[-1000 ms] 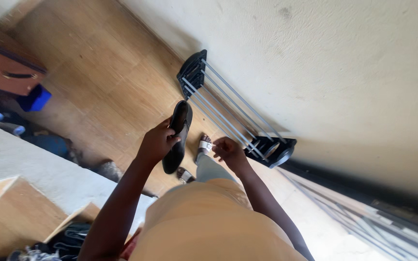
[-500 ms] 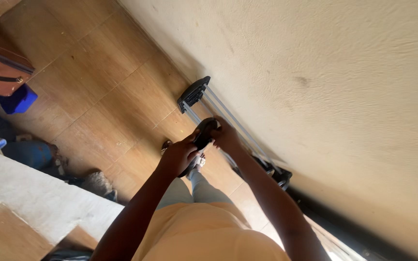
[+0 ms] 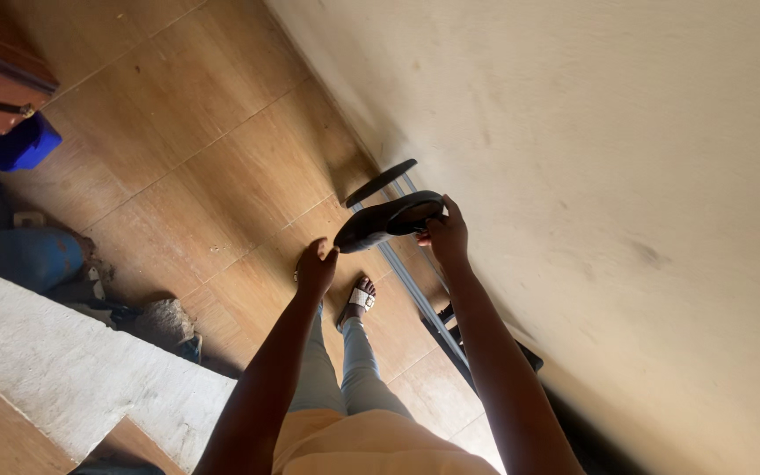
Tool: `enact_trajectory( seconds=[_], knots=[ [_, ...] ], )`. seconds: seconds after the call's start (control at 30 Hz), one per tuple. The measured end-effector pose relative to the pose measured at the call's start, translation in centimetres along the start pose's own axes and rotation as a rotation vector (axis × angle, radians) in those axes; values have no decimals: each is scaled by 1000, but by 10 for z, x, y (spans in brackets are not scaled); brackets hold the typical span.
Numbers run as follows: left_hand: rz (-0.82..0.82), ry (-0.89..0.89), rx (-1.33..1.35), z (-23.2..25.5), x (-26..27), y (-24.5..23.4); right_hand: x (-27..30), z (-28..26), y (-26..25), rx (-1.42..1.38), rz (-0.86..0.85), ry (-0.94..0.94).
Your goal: The person picks up a black boot from a pile of shoes and wipes its surface with a cloth.
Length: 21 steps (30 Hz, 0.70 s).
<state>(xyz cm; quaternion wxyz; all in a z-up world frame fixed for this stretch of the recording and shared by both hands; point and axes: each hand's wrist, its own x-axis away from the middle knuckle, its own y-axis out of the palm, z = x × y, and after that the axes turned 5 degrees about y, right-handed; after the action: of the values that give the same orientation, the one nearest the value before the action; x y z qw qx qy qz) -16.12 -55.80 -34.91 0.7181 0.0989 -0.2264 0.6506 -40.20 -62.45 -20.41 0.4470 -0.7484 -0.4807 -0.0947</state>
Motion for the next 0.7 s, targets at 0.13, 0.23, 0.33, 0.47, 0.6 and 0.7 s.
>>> enact_trajectory(
  seconds=[0.13,0.23,0.33,0.47,0.6,0.7],
  knots=[
    [-124,-294,379,-31,-7,27,-20,13,3,79,15,22],
    [-167,-516,745,-36,-6,49,-29,20,7,16,-24,3],
    [-176,-548,873,-40,-15,65,-36,20,8,53,-38,-68],
    [-204,-651,792,-52,-22,85,-41,15,12,-7,-47,-23],
    [-247,-705,923,-64,-31,90,-46,9,12,-2,-28,13],
    [-257,-622,1000,-66,-35,90,-53,3,11,-58,-40,32]
  ],
)
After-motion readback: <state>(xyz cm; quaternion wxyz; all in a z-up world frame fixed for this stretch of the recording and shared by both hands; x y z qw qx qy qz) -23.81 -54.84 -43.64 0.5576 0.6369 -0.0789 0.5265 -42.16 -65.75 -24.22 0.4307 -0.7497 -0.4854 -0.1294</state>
